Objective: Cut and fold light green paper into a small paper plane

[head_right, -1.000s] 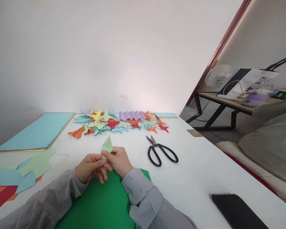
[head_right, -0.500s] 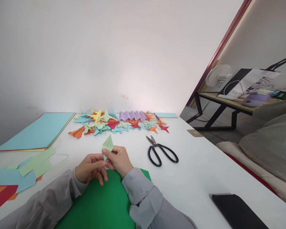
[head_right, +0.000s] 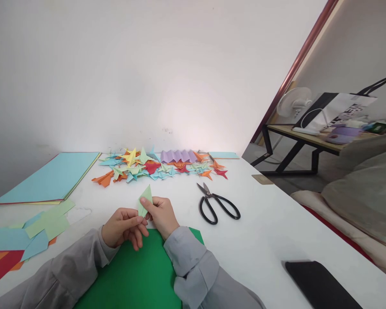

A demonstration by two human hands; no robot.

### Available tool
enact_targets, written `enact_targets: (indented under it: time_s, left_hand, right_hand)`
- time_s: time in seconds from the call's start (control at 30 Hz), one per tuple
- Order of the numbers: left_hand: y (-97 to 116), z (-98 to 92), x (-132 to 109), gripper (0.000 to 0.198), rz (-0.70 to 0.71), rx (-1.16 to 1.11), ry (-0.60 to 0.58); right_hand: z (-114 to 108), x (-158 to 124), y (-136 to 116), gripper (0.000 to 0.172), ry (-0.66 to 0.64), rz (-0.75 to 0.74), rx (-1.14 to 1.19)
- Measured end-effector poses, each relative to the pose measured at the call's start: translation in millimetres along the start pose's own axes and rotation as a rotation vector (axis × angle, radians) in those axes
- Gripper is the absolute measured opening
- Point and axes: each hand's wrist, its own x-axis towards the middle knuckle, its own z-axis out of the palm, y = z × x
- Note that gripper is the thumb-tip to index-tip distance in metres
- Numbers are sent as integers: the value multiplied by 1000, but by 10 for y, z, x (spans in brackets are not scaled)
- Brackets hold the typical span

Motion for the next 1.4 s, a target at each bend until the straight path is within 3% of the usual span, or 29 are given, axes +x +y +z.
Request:
enact_targets:
  time_s: [0.2, 0.47, 0.77, 1.03, 1.4]
  left_hand:
    - [37, -10, -11, 24, -52, -7, -55]
    - [28, 66, -12, 29, 60, 9, 73]
    - [-7, 28, 9, 34, -15, 70, 49]
    - [0, 38, 7, 35, -41, 88, 9]
    - [27, 39, -6, 27, -80, 48, -41]
  right_hand:
    - [-15, 16, -3, 37, 31, -51, -8]
    - [21, -36, -39, 32, -124, 9, 161]
    - [4, -26, -29, 24, -135, -9, 4]
    - [32, -49, -67, 34, -124, 16, 21]
    - [44, -24, -35, 52, -16, 149, 43]
